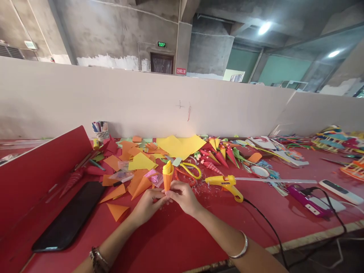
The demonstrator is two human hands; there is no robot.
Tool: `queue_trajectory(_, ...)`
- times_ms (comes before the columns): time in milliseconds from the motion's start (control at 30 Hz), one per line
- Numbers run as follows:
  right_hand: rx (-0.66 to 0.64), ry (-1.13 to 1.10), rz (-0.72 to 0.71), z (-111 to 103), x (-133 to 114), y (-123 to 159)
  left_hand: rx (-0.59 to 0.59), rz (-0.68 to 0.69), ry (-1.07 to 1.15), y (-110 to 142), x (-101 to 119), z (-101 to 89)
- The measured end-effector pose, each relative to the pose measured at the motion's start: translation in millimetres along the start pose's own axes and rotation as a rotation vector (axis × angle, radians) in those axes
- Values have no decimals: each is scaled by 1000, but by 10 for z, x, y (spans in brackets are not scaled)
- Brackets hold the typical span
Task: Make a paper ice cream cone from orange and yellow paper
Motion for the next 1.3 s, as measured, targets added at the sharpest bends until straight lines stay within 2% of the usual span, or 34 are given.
queue_trajectory(233,-21,26,-2,2,-25,-31,21,-14,2,11,-3,-21)
queue_trajectory(400,-100,53,80,0,-24,-50,8,-31,-16,19,-27,-12)
queue_trajectory(600,-94,199,102,-83,-82,1,-106,-16,-12,55,-12,51)
queue_trajectory(700,-65,309,211,-172,-79,60,-134,39,-117,63,-14,57)
queue_trajectory(800,-122,417,273,-214,-62,149,-25,21,-297,43,-62,-19)
queue_trajectory(933,-161,676,197,-175,-66,263,241,-148,-535,23,-129,-238)
queue_trajectory(1000,-186,839,148,-137,-90,297,326,-236,-586,30,-140,-331)
queue_trajectory(1067,-249,929,106,-112,-139,291,355,-286,-591,37,-140,-379)
queue_trajectory(1167,-379,896,115,-121,-235,164,371,-316,-561,41,-141,-396)
queue_trajectory(1233,-349,851,81,-140,-307,-15,391,-305,-528,37,-147,-396)
queue_trajectory(1300,-243,825,-53,-113,-359,-219,432,-274,-494,33,-152,-403)
Point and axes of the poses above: each hand's wrist, its own y-axis away from the middle knuckle, its own z-axis out of the palm, x = y × z, the point moved 3 cm from there along -y, towards the middle knuckle, and after that the axes turned 14 degrees about x, right-handed, at the moved point
